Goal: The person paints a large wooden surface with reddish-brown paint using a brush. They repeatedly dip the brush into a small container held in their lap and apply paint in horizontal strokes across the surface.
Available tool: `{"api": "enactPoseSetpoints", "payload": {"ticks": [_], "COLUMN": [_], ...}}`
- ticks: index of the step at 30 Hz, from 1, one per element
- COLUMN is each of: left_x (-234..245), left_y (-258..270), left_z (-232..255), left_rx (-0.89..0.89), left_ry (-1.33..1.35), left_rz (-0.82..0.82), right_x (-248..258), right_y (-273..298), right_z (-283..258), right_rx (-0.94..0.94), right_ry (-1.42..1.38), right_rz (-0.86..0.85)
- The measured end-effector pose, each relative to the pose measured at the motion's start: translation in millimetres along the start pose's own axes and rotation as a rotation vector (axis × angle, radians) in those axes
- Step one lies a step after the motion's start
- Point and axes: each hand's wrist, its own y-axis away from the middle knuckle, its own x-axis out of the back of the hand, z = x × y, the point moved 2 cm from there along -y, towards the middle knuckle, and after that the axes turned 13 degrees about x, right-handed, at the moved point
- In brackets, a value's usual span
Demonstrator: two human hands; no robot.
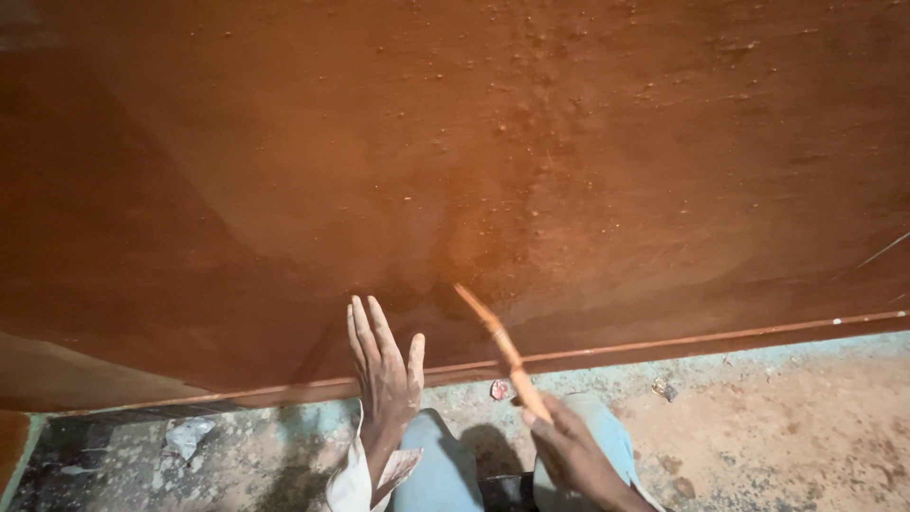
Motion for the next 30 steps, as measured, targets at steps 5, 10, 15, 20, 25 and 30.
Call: {"api": "enactPoseSetpoints", "payload": {"ticks": [5,10,15,20,25,30], "left_x": [-1,-2,-1,1,-2,-19], "left_y": [1,0,-1,0,0,4], "left_z": [0,-1,1,1,0,2], "left_rx": [-0.010,-0.026,-0.025,-0.022,-0.032,-0.053], "left_ry": [0.014,0.032,0.034,0.048,0.028,-0.067], "left_rz": [0.000,0.001,0.011,-0.006,-0.005,-0.084], "right_x": [33,69,85,35,-6,15], "right_y": [-10,-16,-36,-29,-8,-14], "right_z": [-47,-93,-77,2,14,-42], "right_rx": [0.240,0.390,0.250,0.162,0.122,0.114], "right_ry": [-0.037,-0.152,0.219,0.040,0.107,-0.042], "right_rz": [0.332,0.745,0.581,0.068,-0.236,0.351]}}
